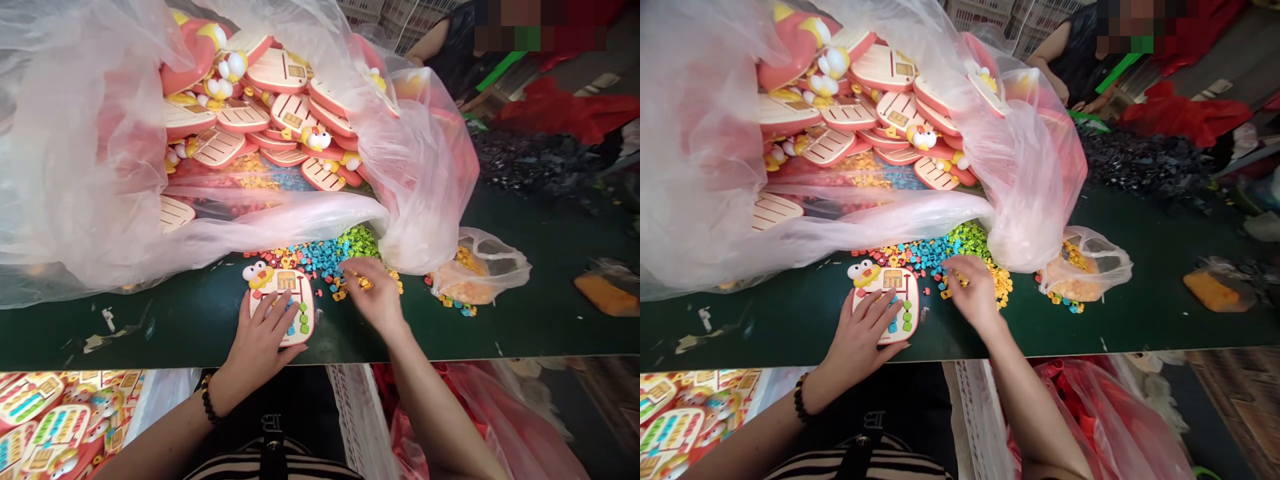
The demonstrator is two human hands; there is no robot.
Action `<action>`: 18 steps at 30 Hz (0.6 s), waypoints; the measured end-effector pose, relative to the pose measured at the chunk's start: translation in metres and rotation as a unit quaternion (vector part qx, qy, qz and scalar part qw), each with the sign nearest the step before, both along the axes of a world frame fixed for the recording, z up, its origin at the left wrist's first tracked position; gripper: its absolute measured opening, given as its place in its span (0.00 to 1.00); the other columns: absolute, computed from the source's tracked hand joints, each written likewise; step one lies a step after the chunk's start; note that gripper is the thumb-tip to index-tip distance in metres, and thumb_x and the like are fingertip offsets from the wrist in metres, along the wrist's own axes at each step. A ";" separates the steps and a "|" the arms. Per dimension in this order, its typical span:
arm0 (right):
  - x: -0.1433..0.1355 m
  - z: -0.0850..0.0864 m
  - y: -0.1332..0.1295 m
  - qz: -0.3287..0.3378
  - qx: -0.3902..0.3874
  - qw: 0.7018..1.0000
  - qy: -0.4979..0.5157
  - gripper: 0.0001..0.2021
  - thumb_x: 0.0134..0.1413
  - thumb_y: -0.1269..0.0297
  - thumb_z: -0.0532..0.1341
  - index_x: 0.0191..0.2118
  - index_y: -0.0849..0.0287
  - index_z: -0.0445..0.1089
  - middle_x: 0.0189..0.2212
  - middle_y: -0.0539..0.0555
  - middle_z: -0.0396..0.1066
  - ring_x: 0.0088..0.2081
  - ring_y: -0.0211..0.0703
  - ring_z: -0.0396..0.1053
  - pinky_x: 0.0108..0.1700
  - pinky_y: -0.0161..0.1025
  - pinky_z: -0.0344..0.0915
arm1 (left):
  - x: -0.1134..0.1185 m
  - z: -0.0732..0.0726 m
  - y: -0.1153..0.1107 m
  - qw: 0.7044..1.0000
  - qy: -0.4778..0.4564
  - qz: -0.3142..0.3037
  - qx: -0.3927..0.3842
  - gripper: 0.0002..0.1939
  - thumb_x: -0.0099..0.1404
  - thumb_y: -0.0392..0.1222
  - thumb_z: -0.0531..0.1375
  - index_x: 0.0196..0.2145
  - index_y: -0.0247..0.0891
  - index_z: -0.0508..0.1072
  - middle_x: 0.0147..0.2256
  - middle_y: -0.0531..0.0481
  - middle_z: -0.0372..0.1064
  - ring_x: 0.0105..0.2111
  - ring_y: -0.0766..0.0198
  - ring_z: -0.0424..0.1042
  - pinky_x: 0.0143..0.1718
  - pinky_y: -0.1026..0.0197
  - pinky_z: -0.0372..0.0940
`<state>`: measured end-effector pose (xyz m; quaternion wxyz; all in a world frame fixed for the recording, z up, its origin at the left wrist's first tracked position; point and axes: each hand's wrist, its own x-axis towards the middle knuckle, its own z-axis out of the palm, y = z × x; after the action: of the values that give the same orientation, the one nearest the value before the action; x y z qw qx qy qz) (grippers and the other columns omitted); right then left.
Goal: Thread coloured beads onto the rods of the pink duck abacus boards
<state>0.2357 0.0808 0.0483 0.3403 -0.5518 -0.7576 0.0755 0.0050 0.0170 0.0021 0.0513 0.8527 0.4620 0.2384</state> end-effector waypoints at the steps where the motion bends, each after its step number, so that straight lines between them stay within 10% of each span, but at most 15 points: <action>1: 0.010 0.000 0.008 -0.058 0.012 0.998 -0.026 0.12 0.57 0.71 0.54 0.38 0.55 0.74 0.39 0.56 0.76 0.42 0.48 0.72 0.45 0.48 0.69 | 0.000 0.000 0.000 1.000 -0.001 0.000 0.001 0.27 0.64 0.57 0.57 0.55 0.41 0.68 0.58 0.43 0.64 0.56 0.48 0.62 0.62 0.37 0.44; 7: 0.033 -0.020 0.037 -0.081 -0.047 0.983 -0.156 0.10 0.51 0.70 0.58 0.39 0.59 0.73 0.32 0.57 0.76 0.36 0.53 0.72 0.39 0.48 0.69 | 0.000 0.001 -0.001 1.000 -0.003 0.002 0.004 0.26 0.64 0.57 0.57 0.55 0.41 0.68 0.58 0.43 0.64 0.56 0.49 0.62 0.62 0.37 0.44; 18: 0.029 -0.017 0.027 -0.118 0.008 0.991 -0.064 0.12 0.58 0.61 0.55 0.41 0.57 0.75 0.36 0.58 0.75 0.38 0.51 0.71 0.42 0.48 0.69 | 0.000 0.001 0.000 1.000 0.011 0.004 0.001 0.26 0.63 0.57 0.58 0.54 0.41 0.69 0.58 0.42 0.64 0.56 0.48 0.62 0.62 0.36 0.46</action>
<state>0.2651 0.1074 0.0309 0.3019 -0.6385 -0.7079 -0.0073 0.0051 0.0169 0.0027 0.0448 0.8532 0.4660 0.2297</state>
